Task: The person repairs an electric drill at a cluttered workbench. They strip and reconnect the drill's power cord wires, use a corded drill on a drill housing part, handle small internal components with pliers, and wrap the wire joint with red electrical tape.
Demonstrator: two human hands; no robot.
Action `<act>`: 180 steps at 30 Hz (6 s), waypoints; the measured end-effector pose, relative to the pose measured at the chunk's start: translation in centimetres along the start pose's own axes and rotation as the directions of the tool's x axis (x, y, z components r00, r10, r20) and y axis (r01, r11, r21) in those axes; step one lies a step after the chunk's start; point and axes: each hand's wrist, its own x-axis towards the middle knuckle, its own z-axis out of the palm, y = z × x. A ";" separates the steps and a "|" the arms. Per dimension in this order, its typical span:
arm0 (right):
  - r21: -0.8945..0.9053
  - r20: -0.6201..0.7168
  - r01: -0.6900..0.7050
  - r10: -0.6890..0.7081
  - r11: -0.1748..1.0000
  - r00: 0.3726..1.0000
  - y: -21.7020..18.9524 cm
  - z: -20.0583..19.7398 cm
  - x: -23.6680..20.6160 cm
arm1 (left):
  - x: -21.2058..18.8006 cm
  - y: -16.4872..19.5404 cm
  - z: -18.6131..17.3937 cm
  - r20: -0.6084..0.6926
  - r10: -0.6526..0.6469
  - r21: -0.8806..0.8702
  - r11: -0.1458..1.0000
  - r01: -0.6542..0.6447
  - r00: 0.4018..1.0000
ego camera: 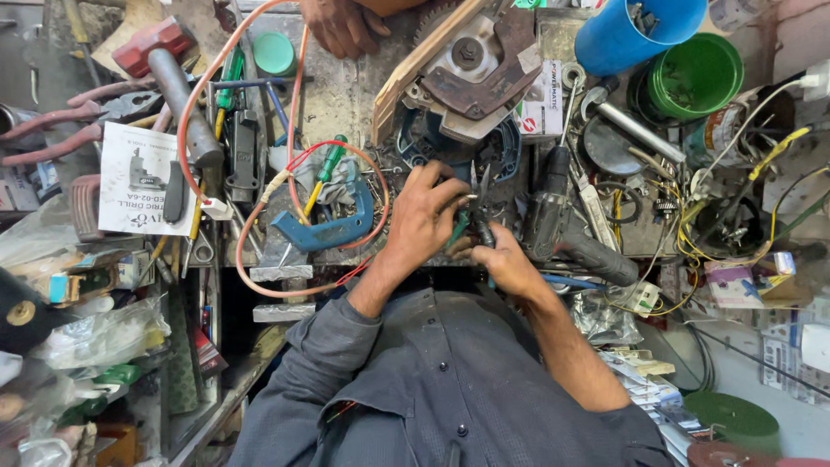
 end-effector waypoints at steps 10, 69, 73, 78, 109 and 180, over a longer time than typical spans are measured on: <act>0.662 0.118 -0.149 0.094 0.735 0.989 -0.1 2.0 -0.1 | -0.2 0.2 -0.2 0.026 0.024 0.039 0.999 -0.025 0.999; -0.924 -0.231 -0.048 -0.453 0.379 0.861 1.0 -0.1 -1.4 | 0.1 0.6 0.7 0.022 0.018 0.140 0.990 -0.021 1.000; -0.948 -0.219 -0.023 -0.604 0.316 0.767 -1.2 -4.4 -3.2 | 0.5 0.3 0.8 0.007 0.043 0.222 0.974 -0.043 0.999; -0.963 -0.214 -0.122 -0.408 0.240 0.887 -1.6 -9.6 -5.0 | 1.4 0.6 0.5 -0.029 0.092 0.370 0.926 -0.075 0.995; -0.562 -0.463 -0.233 -0.068 0.793 0.884 -11.6 -11.7 -21.8 | 4.0 -3.8 2.8 -0.116 -0.041 0.242 0.968 0.068 0.992; -0.809 -0.439 -0.404 0.017 0.426 0.898 -18.3 -0.9 -16.3 | 3.0 -6.0 -1.7 -0.012 0.022 0.183 0.983 -0.019 1.000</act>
